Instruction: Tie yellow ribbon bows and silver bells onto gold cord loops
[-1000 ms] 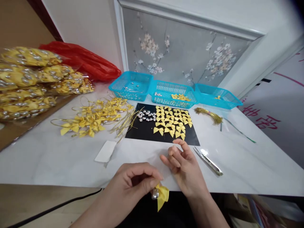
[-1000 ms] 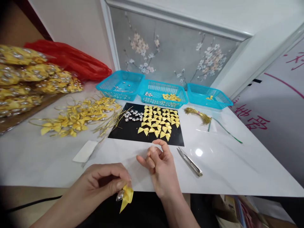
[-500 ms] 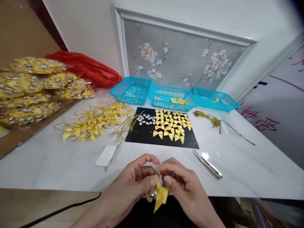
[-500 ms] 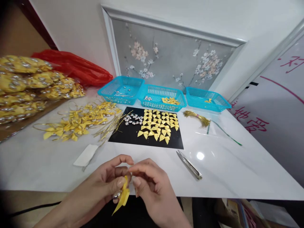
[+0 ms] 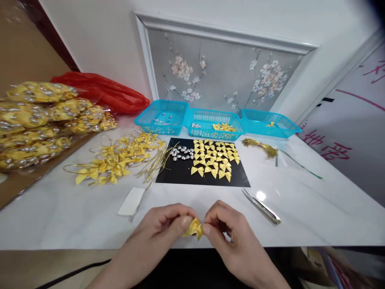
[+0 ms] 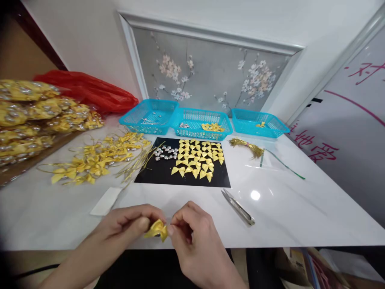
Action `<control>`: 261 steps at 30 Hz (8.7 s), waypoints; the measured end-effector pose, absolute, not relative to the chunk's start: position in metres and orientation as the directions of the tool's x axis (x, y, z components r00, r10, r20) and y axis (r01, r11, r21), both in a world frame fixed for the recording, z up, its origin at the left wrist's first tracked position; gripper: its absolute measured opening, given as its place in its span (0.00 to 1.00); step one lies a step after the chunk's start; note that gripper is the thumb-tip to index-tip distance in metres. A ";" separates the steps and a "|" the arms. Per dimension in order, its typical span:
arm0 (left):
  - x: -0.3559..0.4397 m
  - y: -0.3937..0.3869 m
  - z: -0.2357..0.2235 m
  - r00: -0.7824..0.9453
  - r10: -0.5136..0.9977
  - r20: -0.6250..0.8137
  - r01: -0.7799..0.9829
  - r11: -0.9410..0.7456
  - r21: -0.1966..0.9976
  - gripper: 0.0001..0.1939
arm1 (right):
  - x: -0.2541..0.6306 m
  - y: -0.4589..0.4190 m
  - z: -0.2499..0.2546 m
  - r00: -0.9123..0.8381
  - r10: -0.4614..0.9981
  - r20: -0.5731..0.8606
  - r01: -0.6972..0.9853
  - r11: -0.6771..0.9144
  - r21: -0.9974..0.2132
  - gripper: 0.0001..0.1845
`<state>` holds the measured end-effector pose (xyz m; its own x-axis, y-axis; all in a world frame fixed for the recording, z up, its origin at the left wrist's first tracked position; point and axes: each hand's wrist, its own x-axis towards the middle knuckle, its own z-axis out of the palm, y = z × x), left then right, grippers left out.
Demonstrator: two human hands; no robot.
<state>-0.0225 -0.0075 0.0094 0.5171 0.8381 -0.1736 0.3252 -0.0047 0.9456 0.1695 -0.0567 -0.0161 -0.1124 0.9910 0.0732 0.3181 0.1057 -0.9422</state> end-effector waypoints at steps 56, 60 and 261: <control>-0.022 0.009 0.018 0.339 0.920 0.195 0.780 -0.391 0.488 0.08 | 0.163 -0.028 -0.034 0.097 0.994 -0.043 -0.178 -0.025 -0.984 0.24; -0.008 -0.011 0.005 0.448 0.878 0.171 0.645 -0.449 0.618 0.11 | 0.160 -0.020 -0.030 0.065 0.994 -0.087 -0.249 -0.068 -0.966 0.22; 0.001 -0.019 0.022 0.459 0.863 0.210 0.414 -0.417 0.809 0.07 | 0.150 -0.064 -0.005 0.011 0.738 0.675 0.735 0.452 -0.506 0.10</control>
